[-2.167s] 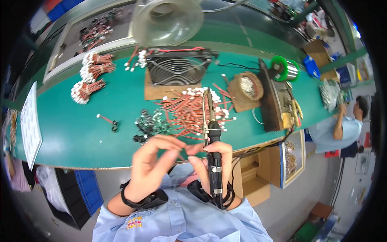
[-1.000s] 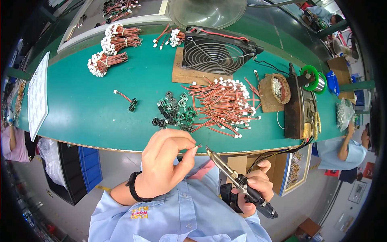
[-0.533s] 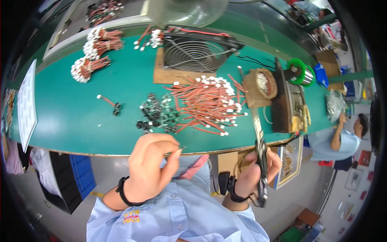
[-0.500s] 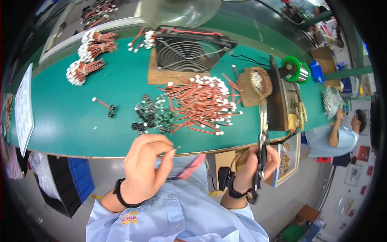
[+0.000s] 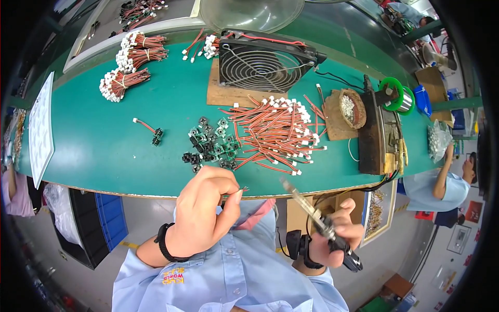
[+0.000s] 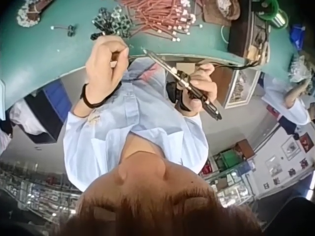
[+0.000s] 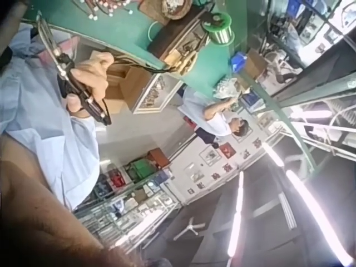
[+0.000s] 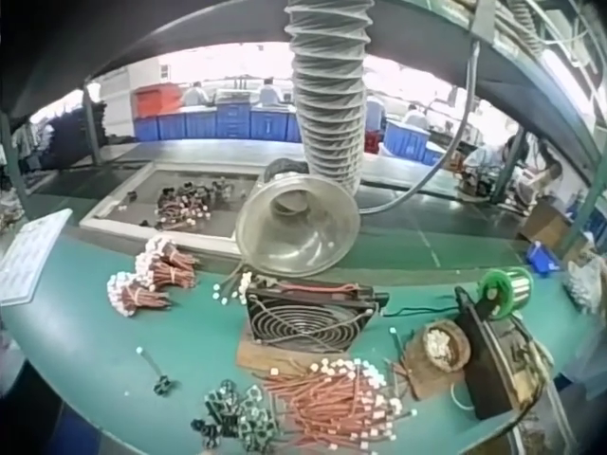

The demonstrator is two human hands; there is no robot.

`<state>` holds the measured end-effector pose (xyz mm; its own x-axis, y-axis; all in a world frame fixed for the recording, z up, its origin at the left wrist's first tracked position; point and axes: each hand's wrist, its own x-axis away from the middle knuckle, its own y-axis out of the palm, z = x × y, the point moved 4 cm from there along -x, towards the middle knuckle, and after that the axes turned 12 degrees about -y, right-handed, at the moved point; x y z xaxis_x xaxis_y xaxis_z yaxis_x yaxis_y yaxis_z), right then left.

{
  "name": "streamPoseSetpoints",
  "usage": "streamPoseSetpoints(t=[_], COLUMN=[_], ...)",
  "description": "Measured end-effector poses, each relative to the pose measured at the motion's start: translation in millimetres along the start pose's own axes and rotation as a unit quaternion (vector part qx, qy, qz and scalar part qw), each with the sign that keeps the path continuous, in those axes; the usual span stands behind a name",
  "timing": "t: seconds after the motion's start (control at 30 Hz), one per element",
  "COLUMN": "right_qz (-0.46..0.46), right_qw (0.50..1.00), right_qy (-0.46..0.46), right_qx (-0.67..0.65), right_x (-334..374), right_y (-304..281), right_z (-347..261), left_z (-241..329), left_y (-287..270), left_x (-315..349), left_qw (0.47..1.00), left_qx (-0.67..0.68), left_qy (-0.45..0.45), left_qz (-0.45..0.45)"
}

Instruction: Soldering wires and components onto a green printed circuit board at a factory workstation.

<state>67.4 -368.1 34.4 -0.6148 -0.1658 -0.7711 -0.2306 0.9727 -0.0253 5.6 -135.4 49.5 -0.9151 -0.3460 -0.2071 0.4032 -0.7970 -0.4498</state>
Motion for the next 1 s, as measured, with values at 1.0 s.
streamPoseSetpoints(t=[1.0], right_qz=[-0.052], right_qw=[0.994], right_qy=[0.092], right_qx=[-0.008], right_x=[-7.3], right_y=[12.9], right_z=[-6.3], left_z=[6.8], left_y=[2.4], left_x=[5.0], left_qw=[0.997], left_qx=[-0.055], left_qy=[0.058], left_qz=[-0.006])
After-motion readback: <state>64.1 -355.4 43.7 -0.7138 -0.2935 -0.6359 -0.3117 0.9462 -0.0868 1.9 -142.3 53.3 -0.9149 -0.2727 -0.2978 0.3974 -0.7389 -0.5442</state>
